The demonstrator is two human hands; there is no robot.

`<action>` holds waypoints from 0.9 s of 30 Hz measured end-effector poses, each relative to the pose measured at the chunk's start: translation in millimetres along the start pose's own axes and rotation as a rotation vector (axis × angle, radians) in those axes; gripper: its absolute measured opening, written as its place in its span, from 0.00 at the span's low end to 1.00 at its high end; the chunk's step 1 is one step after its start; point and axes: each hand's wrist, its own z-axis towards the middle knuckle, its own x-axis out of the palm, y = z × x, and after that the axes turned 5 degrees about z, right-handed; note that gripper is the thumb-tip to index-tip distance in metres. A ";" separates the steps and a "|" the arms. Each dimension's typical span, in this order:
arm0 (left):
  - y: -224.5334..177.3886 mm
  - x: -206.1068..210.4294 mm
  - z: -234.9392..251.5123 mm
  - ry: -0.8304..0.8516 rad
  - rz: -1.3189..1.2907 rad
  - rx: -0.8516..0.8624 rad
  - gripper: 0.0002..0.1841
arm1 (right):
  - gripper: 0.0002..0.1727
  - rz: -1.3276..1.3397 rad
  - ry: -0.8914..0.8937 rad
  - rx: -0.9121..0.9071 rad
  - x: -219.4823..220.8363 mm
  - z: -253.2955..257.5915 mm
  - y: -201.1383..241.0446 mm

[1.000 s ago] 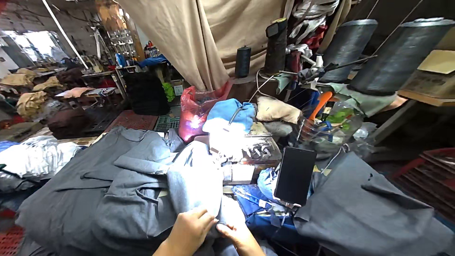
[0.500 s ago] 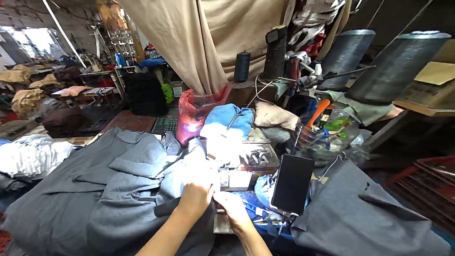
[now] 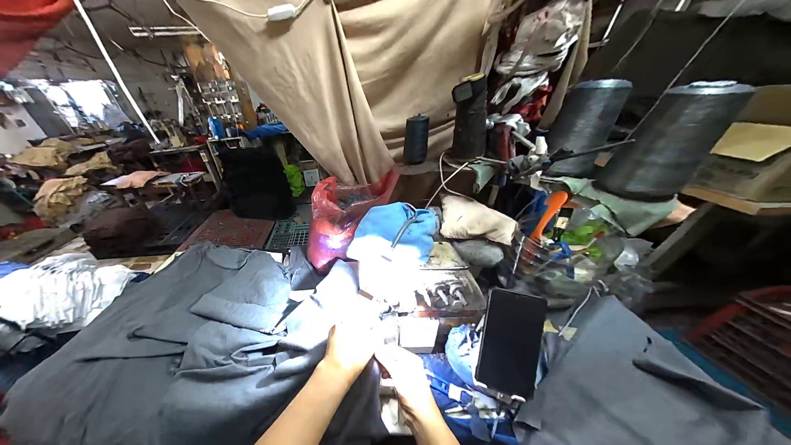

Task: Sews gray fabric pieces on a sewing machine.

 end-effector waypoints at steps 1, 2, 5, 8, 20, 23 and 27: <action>5.5 -9.9 2.5 0.065 0.010 -0.013 0.21 | 0.08 0.005 0.003 0.004 0.2 -0.7 -1.0; 14.8 -18.3 1.3 0.089 0.026 -0.005 0.21 | 0.05 0.010 0.030 0.010 -0.8 -3.0 -3.2; 48.4 -44.6 -3.1 0.129 -0.061 0.006 0.19 | 0.02 -0.011 0.188 0.040 -10.1 -13.1 -8.4; 73.1 -56.5 -5.3 0.059 -0.291 0.060 0.15 | 0.04 -0.023 0.248 0.053 -15.8 -24.0 -18.1; 33.2 45.5 -67.8 -0.627 0.149 0.420 0.11 | 0.04 -0.050 0.192 0.014 -23.6 -44.0 -18.2; 22.9 41.7 -56.8 -0.603 0.193 0.338 0.11 | 0.06 -0.080 0.163 0.017 -19.4 -33.6 -15.6; 1.1 18.1 -27.6 -0.275 0.111 0.150 0.16 | 0.09 -0.100 0.082 0.014 -9.5 -12.2 -4.5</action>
